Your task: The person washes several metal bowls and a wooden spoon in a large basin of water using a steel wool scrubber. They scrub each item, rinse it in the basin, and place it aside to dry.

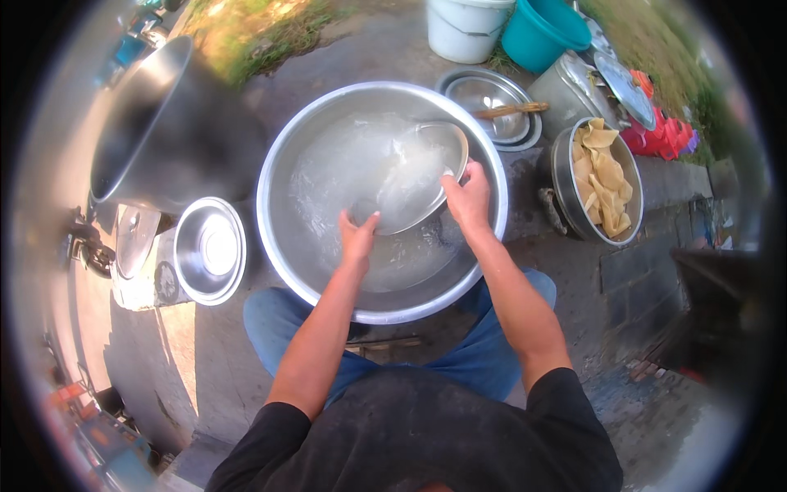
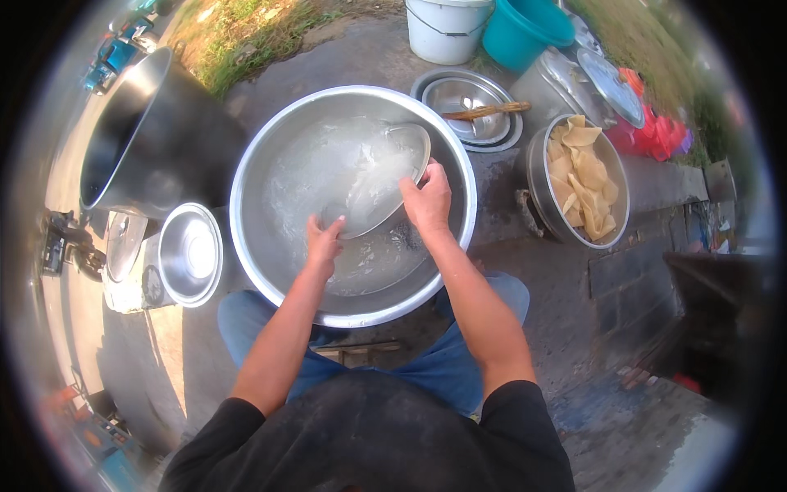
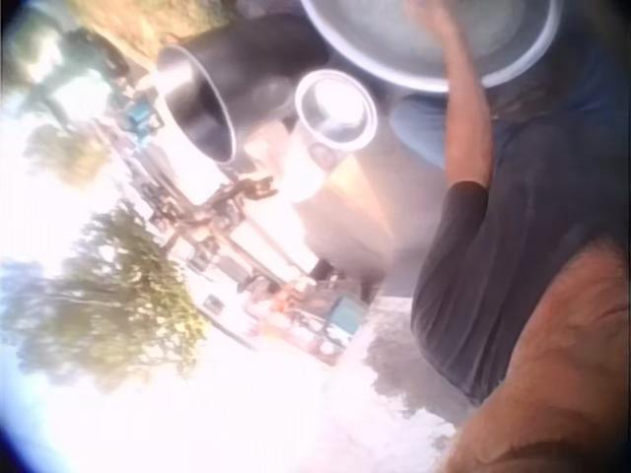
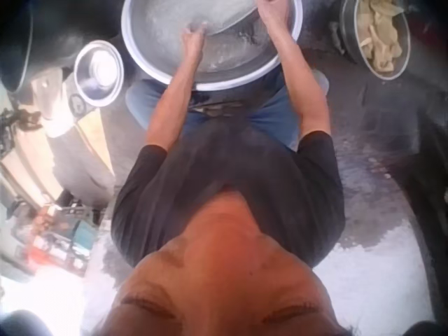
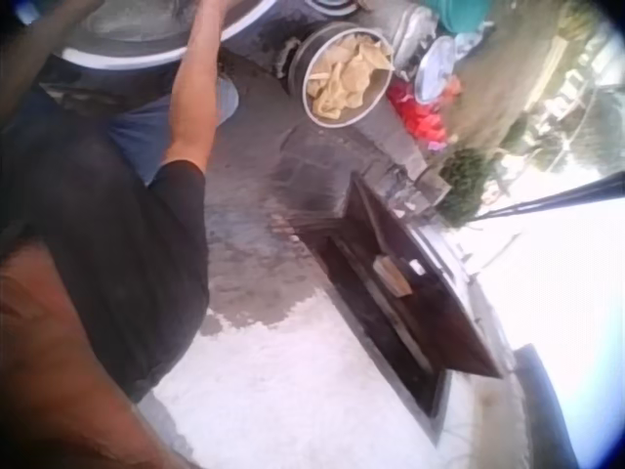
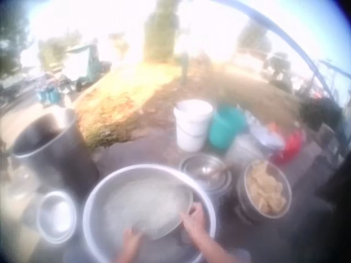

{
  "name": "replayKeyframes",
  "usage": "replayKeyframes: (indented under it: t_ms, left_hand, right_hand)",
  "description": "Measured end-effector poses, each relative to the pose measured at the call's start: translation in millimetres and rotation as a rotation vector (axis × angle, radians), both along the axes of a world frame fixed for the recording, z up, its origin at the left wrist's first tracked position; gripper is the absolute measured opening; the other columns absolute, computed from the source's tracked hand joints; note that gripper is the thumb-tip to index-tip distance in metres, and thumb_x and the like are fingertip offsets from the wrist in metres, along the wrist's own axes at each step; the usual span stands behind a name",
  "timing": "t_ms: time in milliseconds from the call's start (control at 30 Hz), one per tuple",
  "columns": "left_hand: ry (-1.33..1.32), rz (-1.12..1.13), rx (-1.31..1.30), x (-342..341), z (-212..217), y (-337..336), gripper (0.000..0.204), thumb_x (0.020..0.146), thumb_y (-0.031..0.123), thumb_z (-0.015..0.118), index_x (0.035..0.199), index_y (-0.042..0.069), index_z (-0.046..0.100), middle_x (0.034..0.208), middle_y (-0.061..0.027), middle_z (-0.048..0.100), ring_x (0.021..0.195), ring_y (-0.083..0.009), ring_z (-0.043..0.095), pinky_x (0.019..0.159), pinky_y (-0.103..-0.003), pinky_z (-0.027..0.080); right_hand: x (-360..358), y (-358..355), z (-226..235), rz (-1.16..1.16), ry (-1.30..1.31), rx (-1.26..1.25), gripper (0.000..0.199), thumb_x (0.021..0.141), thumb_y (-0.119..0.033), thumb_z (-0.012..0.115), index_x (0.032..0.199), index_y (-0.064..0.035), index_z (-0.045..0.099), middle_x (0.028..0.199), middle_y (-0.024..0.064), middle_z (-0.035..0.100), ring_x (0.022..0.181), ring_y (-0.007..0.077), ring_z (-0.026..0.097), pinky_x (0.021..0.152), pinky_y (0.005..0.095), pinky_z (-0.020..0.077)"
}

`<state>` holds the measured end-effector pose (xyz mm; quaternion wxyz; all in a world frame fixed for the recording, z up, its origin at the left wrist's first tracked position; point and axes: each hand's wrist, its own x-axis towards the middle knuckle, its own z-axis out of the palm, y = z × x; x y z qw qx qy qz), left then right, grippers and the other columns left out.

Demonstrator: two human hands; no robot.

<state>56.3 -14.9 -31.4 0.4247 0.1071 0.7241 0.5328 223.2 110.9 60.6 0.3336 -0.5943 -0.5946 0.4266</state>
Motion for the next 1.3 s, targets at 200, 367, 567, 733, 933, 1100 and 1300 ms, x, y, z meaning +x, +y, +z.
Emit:
replayKeyframes:
  t_ms: [200,367,567,733,933,1100,1300]
  left_hand:
    - [-0.796,-0.034,-0.082,-18.2,-41.3,13.9,0.033,0.088,0.026,0.063,0.112,0.007,0.052,0.105,-0.0124,0.058,0.089,-0.0238,0.06,0.072,-0.042,0.053]
    - [-0.594,0.126,-0.161,-32.6,-59.7,17.6,0.03,0.084,0.015,0.061,0.11,0.002,0.054,0.099,-0.0122,0.061,0.085,-0.025,0.062,0.063,-0.042,0.052]
    - [-0.058,0.066,-0.16,-61.8,-25.2,17.1,0.022,0.08,0.008,0.058,0.099,-0.004,0.06,0.085,-0.0159,0.064,0.073,-0.025,0.064,0.055,-0.038,0.051]
    - [0.171,0.024,-0.073,-63.5,-1.4,13.2,0.026,0.079,0.007,0.057,0.102,-0.006,0.06,0.083,-0.0157,0.066,0.073,-0.0225,0.065,0.061,-0.036,0.051]
    - [0.458,0.089,0.115,-54.0,6.4,10.0,0.036,0.082,0.003,0.054,0.117,-0.003,0.058,0.084,-0.0133,0.067,0.076,-0.0208,0.065,0.071,-0.033,0.05]
    - [0.548,0.059,0.138,-57.4,57.6,6.6,0.044,0.086,-0.004,0.05,0.13,0.001,0.054,0.104,-0.013,0.068,0.095,-0.0172,0.064,0.084,-0.028,0.048]
    - [0.506,-0.001,0.539,-61.8,79.9,17.5,0.045,0.09,-0.009,0.046,0.133,0.004,0.053,0.122,-0.0103,0.062,0.112,-0.0169,0.058,0.098,-0.027,0.042]
  right_hand:
    - [-34.5,-86.6,-62.0,-0.057,-0.194,-0.145,0.033,0.084,-0.028,0.063,0.097,0.0021,0.055,0.1,0.0202,0.063,0.086,0.0352,0.061,0.08,0.044,0.0464]
    - [-51.6,-98.7,-82.1,-0.042,0.312,-0.947,0.046,0.094,-0.043,0.053,0.118,-0.0038,0.052,0.096,0.0097,0.065,0.083,0.0205,0.064,0.068,0.0317,0.0461]
    - [-24.5,-82.8,-96.8,-0.095,0.478,-0.942,0.052,0.087,-0.049,0.063,0.119,-0.0102,0.053,0.106,0.0072,0.061,0.085,0.0175,0.063,0.066,0.0316,0.0456]
    - [-24.1,-73.6,-102.9,-0.067,0.509,-0.881,0.056,0.087,-0.045,0.064,0.127,-0.0086,0.048,0.114,0.0095,0.058,0.085,0.017,0.062,0.068,0.0315,0.0476]
    - [-23.9,-62.7,-110.5,-0.136,0.172,-0.476,0.067,0.085,-0.035,0.068,0.135,-0.003,0.038,0.126,0.014,0.053,0.096,0.0207,0.06,0.079,0.0335,0.049]
    - [-8.4,-21.6,-61.1,-0.083,0.018,-0.237,0.079,0.081,-0.028,0.073,0.141,-0.0006,0.03,0.138,0.0215,0.043,0.122,0.0282,0.048,0.1,0.0381,0.0401]
    - [-1.4,39.3,-18.8,-0.017,0.356,0.035,0.067,0.081,-0.016,0.073,0.136,0.002,0.039,0.131,0.0151,0.051,0.114,0.0202,0.053,0.094,0.0314,0.0435]
